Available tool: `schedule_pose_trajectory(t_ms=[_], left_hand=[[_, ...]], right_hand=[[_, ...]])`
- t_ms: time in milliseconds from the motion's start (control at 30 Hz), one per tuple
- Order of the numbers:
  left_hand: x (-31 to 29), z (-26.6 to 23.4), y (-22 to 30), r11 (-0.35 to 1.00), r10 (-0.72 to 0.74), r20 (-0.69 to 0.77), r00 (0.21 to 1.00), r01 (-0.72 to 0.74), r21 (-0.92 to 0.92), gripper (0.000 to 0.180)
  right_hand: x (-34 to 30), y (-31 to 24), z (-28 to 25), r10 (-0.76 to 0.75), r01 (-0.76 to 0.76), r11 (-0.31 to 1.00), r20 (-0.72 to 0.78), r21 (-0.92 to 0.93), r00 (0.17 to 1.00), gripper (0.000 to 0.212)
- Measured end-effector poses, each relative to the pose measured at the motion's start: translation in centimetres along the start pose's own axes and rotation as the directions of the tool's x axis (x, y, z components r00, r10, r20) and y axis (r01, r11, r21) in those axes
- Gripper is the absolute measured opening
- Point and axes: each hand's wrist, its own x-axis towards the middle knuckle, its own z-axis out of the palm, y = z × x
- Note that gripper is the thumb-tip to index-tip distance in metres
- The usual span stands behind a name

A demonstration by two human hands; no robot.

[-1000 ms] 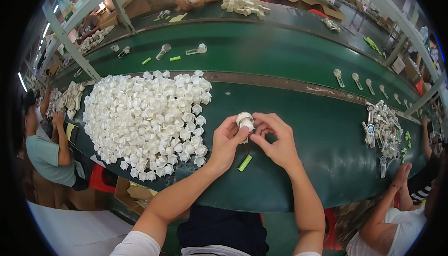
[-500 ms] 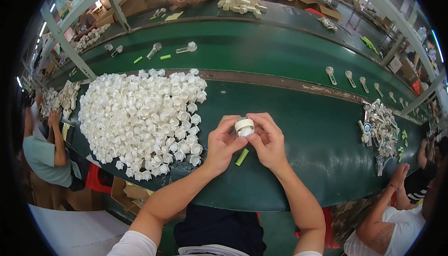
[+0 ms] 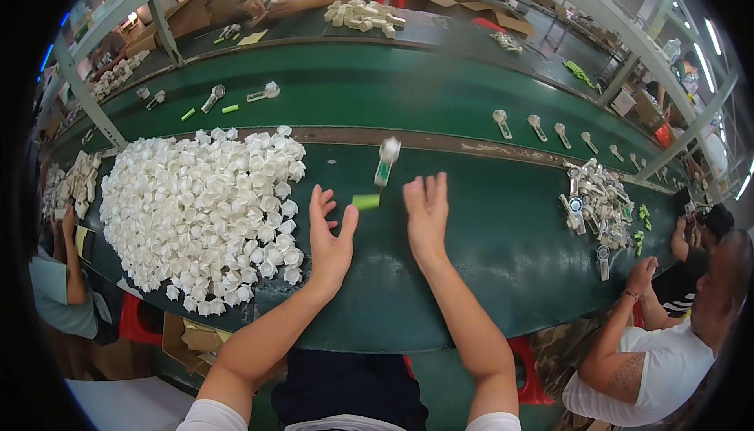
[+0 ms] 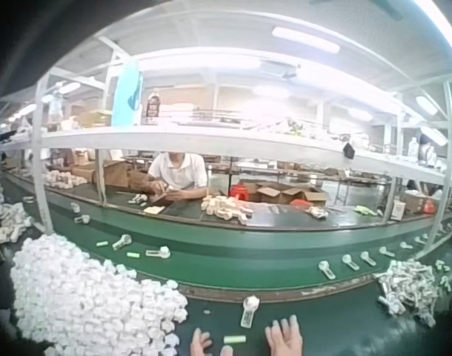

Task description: The person assembles handheld fan components on an assembly line by fitting white plastic caps and circular motor parts onto electronic fan casings by hand.

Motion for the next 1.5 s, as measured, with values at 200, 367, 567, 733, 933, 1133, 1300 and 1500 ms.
schedule_pose_trajectory(t_ms=[200,367,567,733,933,1133,1300,1500], left_hand=[[-0.7,1.0,-0.9,0.957,-0.066,0.213,0.975,0.122,-0.263,0.070],[-1.0,1.4,-1.3,0.944,-0.052,0.416,0.908,0.180,-0.276,0.052],[-1.3,1.1,-0.4,0.960,0.004,0.609,0.793,0.167,-0.224,0.030],[-1.1,0.1,1.0,0.999,0.028,0.648,0.761,-0.033,-0.004,0.020],[-1.1,0.4,0.7,0.997,0.079,0.644,0.761,-0.066,-0.045,0.020],[-1.1,0.5,0.5,0.993,0.111,0.658,0.744,-0.116,-0.036,0.015],[-1.0,0.8,0.5,0.991,0.124,0.647,0.753,-0.130,-0.039,0.015],[-0.9,0.5,1.0,0.987,0.136,0.648,0.749,-0.159,-0.024,0.017]], right_hand=[[0.1,-0.5,-1.0,-0.136,0.157,0.978,0.151,-0.136,0.979,0.076],[1.8,-0.2,-3.1,-0.146,0.275,0.786,0.266,-0.553,0.953,0.053],[1.3,0.3,-3.1,-0.085,0.290,0.822,0.398,-0.490,0.913,0.034],[-0.1,-0.5,-1.4,-0.009,0.476,0.713,0.672,-0.514,0.740,0.027],[0.0,-0.6,-1.5,0.028,0.416,0.729,0.631,-0.544,0.776,0.027],[0.1,-0.5,-1.8,0.018,0.414,0.747,0.639,-0.520,0.769,0.029],[0.3,-0.5,-1.9,0.011,0.410,0.769,0.652,-0.490,0.758,0.029],[0.4,-0.4,-1.6,0.016,0.408,0.772,0.656,-0.488,0.755,0.027]])
